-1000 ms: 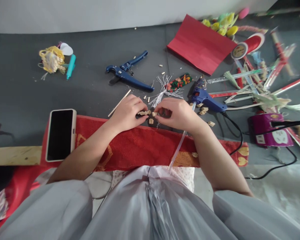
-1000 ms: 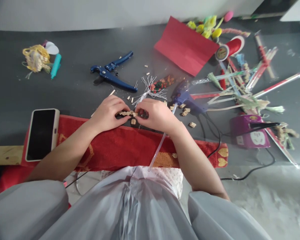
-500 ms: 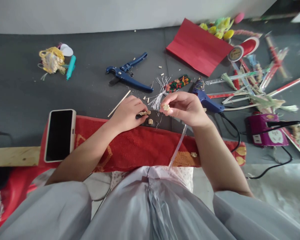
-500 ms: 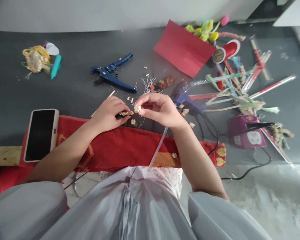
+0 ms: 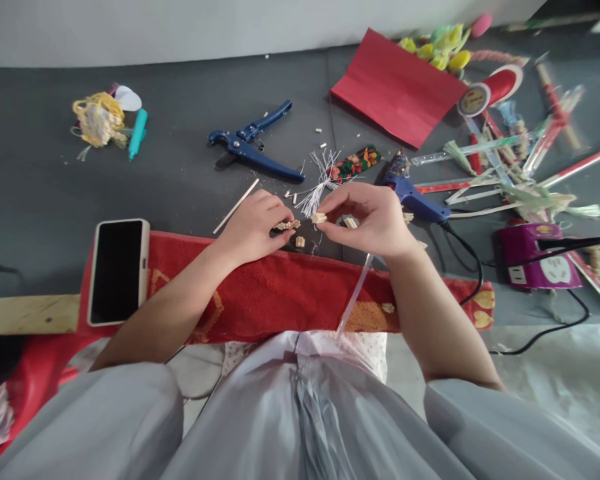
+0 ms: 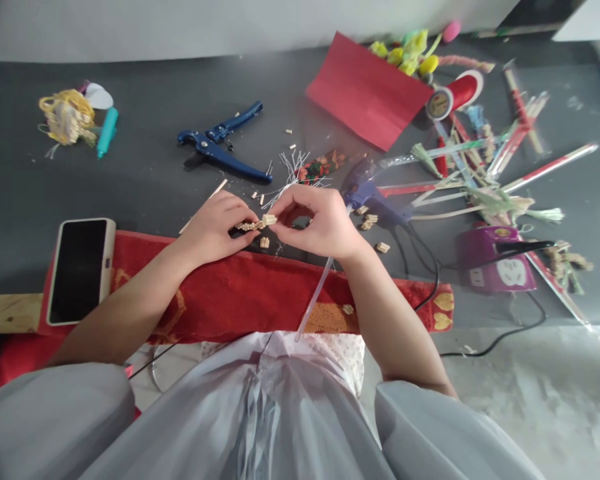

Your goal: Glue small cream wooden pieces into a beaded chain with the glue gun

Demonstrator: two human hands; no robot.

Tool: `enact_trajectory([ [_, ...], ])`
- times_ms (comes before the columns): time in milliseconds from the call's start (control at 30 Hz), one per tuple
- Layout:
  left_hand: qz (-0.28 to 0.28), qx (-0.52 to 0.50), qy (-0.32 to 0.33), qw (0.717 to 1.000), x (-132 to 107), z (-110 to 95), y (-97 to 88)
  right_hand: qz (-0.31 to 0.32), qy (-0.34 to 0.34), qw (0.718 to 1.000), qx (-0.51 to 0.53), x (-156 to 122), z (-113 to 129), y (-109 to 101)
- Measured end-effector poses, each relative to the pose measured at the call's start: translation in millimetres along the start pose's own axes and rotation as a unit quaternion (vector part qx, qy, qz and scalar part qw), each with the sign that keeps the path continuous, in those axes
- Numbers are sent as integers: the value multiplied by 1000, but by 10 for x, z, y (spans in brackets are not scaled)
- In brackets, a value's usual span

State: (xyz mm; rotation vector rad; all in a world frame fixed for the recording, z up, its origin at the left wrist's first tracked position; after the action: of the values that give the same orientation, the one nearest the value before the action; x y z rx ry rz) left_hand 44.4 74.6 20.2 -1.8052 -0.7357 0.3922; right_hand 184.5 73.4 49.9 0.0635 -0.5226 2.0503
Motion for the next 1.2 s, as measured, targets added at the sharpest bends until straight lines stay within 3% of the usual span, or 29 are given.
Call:
enact_trajectory([
  [167,-82,9,21,996,-48,-102,-185,1,4,970,-242,22,36,63],
  [300,-134,12,59,989,-91,-194,-268,-22,-6,962,-271,22,86,71],
  [567,-150,-5,83,985,-80,-236,-258,-33,-35,941,-336,-4,223,156],
  [767,-176,-45,103,978,-104,-262,-325,-20,-116,948,-297,-32,366,238],
  [1000,-108,-76,51,990,-54,-197,-268,-6,-82,969,-235,-1,299,204],
  [1200,-84,-85,53,991,-46,-199,-225,-5,-105,977,-184,-8,309,186],
])
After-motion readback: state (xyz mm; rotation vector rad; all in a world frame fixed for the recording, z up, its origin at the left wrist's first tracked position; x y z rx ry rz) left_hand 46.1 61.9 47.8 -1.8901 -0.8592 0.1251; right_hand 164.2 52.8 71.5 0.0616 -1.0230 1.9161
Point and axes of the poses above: each hand's wrist, its own x-axis towards the middle knuckle, its own y-axis out of the palm, z = x × y, the point moved 9 cm from there along x, towards the middle knuckle, and after that the axes turned 12 degrees about z, right-handed, at the moved point
